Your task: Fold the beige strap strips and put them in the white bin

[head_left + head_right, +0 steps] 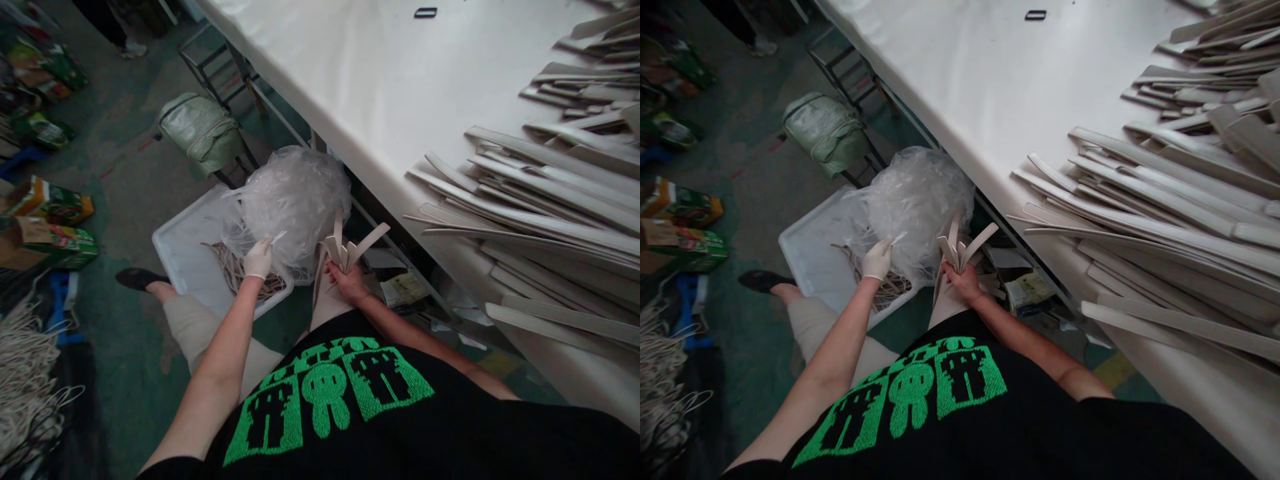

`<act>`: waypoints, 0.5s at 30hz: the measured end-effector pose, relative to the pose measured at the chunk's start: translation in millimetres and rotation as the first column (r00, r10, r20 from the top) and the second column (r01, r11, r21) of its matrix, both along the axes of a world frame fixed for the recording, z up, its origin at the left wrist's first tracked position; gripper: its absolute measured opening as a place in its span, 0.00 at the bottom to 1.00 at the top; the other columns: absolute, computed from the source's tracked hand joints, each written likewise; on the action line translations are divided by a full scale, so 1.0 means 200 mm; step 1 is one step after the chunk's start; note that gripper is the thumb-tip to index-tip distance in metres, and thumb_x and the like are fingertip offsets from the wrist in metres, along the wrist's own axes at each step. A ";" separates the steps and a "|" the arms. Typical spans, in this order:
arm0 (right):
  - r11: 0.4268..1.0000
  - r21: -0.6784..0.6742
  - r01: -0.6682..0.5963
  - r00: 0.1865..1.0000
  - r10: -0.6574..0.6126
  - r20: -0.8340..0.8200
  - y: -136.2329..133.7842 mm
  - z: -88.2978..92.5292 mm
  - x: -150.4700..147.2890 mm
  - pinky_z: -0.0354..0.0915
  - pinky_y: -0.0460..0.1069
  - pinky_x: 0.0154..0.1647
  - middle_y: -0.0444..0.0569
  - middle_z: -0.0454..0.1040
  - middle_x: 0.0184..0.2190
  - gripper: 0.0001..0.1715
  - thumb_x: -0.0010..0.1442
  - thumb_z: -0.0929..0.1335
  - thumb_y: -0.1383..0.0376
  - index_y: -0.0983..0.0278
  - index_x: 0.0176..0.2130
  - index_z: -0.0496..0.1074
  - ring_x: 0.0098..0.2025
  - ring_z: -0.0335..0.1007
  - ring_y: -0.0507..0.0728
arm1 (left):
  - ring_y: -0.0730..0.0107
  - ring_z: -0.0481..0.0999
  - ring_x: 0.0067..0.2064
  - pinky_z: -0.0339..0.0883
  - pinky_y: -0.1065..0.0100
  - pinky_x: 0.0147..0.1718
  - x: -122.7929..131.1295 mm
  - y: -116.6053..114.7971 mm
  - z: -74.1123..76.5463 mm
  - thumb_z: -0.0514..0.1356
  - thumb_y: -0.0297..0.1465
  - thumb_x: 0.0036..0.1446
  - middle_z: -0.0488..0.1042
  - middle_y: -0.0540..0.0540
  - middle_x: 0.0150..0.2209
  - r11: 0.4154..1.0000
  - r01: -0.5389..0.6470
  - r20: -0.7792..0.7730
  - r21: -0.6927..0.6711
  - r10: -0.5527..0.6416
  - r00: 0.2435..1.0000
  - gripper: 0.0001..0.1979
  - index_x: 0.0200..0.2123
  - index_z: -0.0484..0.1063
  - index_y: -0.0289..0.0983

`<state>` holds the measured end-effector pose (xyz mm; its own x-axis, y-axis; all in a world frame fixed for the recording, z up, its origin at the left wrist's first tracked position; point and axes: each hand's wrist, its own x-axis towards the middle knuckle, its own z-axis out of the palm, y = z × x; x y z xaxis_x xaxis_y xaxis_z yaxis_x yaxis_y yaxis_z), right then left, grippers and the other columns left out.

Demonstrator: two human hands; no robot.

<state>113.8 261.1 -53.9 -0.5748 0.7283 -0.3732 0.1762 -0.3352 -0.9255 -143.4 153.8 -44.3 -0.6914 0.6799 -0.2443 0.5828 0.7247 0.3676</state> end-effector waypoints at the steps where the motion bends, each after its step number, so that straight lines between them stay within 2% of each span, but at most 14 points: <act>1: 1.000 0.007 -0.002 1.000 0.002 0.001 0.00 0.00 0.00 0.64 0.48 0.25 0.50 0.74 0.27 0.31 0.56 0.70 0.38 0.64 0.34 0.73 0.22 0.64 0.51 | 0.57 0.74 0.58 0.64 0.65 0.58 0.01 -0.04 0.03 0.54 0.30 0.65 0.76 0.41 0.57 0.999 -0.048 0.000 0.018 0.048 0.999 0.19 0.55 0.78 0.38; 5: 1.000 0.012 -0.014 1.000 0.013 0.017 0.03 0.02 -0.01 0.62 0.48 0.24 0.50 0.73 0.27 0.31 0.54 0.71 0.39 0.65 0.32 0.73 0.21 0.62 0.51 | 0.56 0.78 0.51 0.67 0.65 0.51 0.05 -0.19 0.12 0.53 0.34 0.66 0.81 0.40 0.49 0.985 -0.164 -0.017 0.045 0.165 0.986 0.18 0.48 0.81 0.36; 9: 0.999 -0.002 -0.050 0.999 0.050 0.006 0.05 0.06 -0.01 0.60 0.47 0.23 0.51 0.73 0.27 0.31 0.52 0.72 0.39 0.65 0.32 0.72 0.22 0.63 0.51 | 0.62 0.79 0.45 0.69 0.69 0.47 0.09 -0.30 0.17 0.57 0.37 0.63 0.83 0.47 0.42 0.940 -0.272 0.091 0.206 0.259 0.962 0.16 0.46 0.81 0.38; 13: 0.993 -0.060 -0.103 0.992 0.098 -0.083 0.05 0.15 -0.07 0.59 0.46 0.22 0.51 0.74 0.27 0.33 0.50 0.73 0.40 0.68 0.32 0.73 0.21 0.62 0.49 | 0.63 0.79 0.42 0.70 0.69 0.47 0.12 -0.31 0.21 0.61 0.35 0.60 0.83 0.48 0.39 0.882 -0.358 0.226 0.308 0.298 0.927 0.14 0.44 0.82 0.36; 15: 0.984 -0.103 -0.148 0.982 0.134 -0.133 0.04 0.21 -0.11 0.59 0.45 0.22 0.51 0.74 0.28 0.34 0.49 0.74 0.40 0.69 0.34 0.74 0.20 0.62 0.49 | 0.64 0.79 0.44 0.70 0.67 0.49 0.13 -0.28 0.24 0.61 0.32 0.59 0.83 0.47 0.41 0.879 -0.304 0.198 0.366 0.246 0.949 0.13 0.44 0.82 0.37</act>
<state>91.5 268.7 -12.0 -0.7161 0.5942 -0.3662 0.1144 -0.4176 -0.9014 -117.3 97.8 3.2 -0.8424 0.5274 -0.1103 0.3014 0.6309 0.7149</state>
